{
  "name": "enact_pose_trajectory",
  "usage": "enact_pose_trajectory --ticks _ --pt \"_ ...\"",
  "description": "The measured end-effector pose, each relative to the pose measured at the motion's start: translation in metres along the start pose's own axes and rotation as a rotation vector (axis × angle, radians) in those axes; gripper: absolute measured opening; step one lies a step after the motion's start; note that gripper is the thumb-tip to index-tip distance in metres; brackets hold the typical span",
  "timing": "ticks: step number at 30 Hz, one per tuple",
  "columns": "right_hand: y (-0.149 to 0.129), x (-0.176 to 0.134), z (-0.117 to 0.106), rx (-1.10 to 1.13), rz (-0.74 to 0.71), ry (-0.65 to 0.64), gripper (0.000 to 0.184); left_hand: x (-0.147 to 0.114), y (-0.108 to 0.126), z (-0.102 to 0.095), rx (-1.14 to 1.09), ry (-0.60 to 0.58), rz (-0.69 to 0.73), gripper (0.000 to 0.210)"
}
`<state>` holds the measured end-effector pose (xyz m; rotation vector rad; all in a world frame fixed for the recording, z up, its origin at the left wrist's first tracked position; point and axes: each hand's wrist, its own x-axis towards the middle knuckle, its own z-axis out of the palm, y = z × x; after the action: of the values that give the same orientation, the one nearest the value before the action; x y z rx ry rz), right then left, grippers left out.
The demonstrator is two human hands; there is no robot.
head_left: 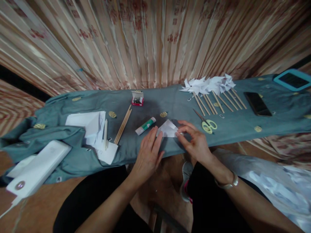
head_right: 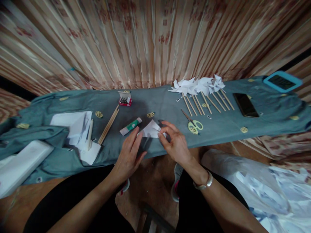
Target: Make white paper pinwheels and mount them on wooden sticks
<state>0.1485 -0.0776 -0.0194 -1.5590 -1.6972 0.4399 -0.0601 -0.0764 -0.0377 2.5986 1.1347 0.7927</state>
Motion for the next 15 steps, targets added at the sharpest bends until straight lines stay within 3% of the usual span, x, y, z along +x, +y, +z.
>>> enact_pose_trajectory --ticks 4,15 --pt "-0.016 -0.008 -0.001 -0.051 -0.098 -0.068 0.008 0.009 0.002 -0.001 -0.014 0.030 -0.011 0.061" --pt "-0.013 -0.011 -0.001 0.080 -0.019 -0.146 0.003 0.025 0.001 -0.003 -0.162 0.129 -0.006 0.023"
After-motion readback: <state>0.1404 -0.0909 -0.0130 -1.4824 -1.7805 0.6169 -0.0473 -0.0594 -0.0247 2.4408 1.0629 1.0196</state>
